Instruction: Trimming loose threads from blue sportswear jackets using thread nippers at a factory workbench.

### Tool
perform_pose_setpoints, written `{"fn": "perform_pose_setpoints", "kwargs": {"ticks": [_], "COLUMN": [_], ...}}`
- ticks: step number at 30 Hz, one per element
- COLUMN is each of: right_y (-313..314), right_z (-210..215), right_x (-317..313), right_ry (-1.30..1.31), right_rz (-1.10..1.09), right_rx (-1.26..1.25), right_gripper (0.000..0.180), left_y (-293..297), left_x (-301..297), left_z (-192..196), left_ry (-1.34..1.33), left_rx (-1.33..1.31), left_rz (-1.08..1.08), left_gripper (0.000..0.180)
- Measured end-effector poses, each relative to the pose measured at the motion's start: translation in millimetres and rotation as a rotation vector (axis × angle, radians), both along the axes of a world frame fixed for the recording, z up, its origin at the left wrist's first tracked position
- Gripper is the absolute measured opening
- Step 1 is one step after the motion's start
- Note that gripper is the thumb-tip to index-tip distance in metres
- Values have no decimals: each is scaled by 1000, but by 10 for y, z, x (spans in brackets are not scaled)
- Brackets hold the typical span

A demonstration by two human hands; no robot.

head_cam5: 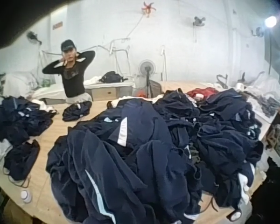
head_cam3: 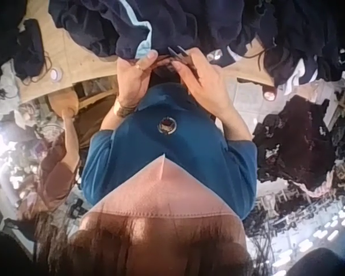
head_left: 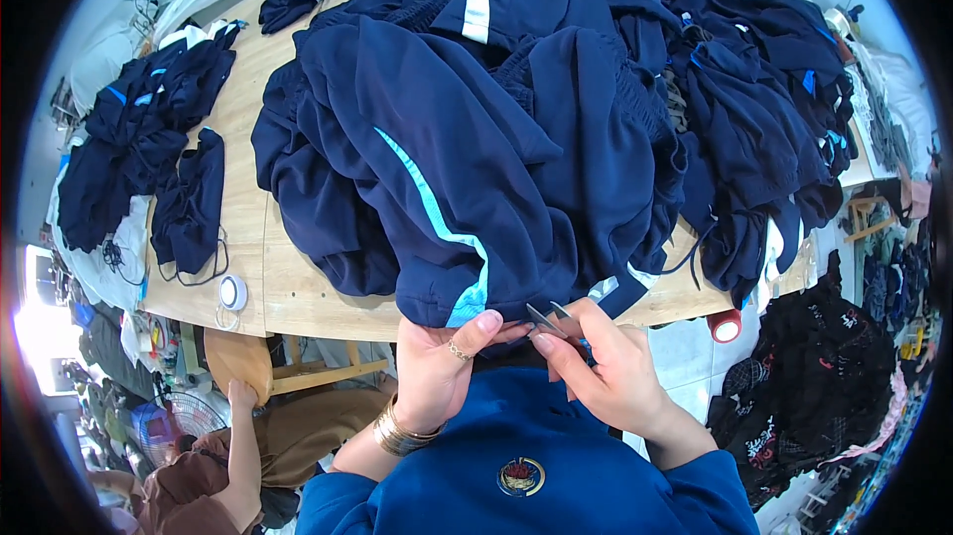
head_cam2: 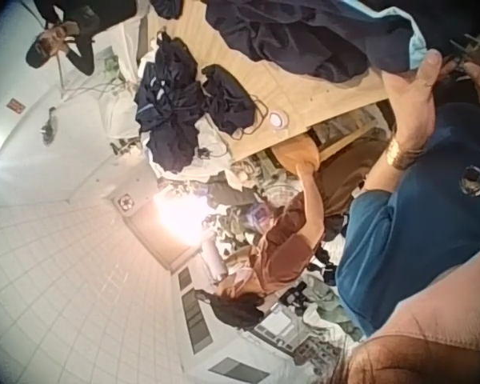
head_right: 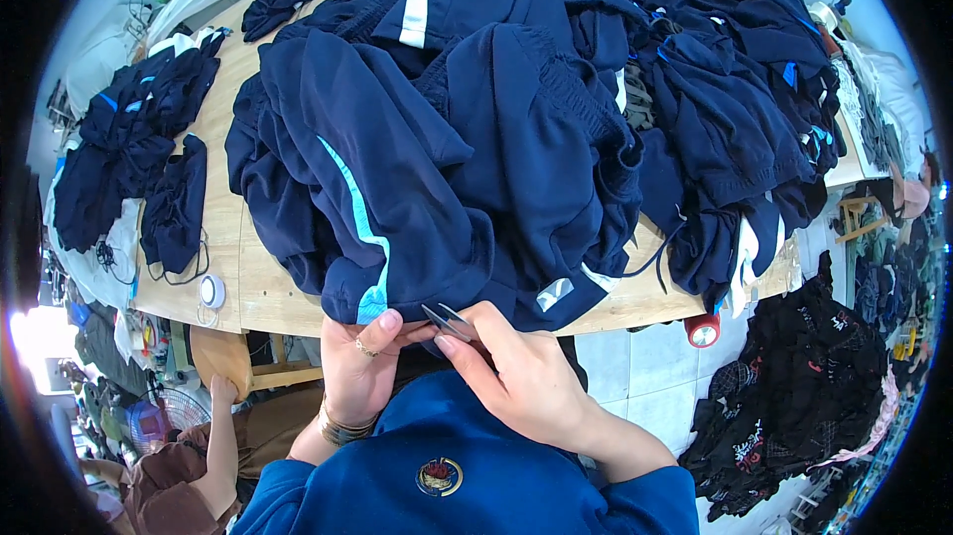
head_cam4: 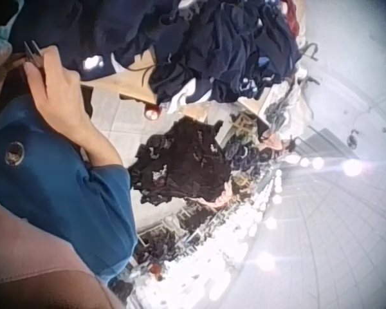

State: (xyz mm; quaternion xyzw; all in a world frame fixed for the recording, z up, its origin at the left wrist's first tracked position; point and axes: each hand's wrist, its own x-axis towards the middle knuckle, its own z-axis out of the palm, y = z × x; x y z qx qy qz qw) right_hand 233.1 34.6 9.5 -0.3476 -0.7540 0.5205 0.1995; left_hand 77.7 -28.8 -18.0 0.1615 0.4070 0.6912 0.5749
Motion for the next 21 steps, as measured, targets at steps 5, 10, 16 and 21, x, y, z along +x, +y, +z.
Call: {"fn": "perform_pose_setpoints", "kwargs": {"ticks": [5, 10, 16, 21], "right_y": [10, 18, -2, 53], "right_z": [10, 12, 5, -136], "right_x": [-7, -19, -39, -66], "right_ry": [-21, -12, 237, 198], "right_rz": [12, -20, -339, -292], "right_rx": [-27, -61, -7, -75], "right_gripper": [16, 15, 22, 25], "left_y": [6, 0, 25, 21], "left_x": [17, 20, 76, 75], "left_z": [0, -1, 9, -62], "left_ry": [11, 73, -9, 83], "left_rx": [23, 4, 33, 73], "left_rz": [12, -11, 34, -17], "left_gripper": [44, 51, 53, 49]}}
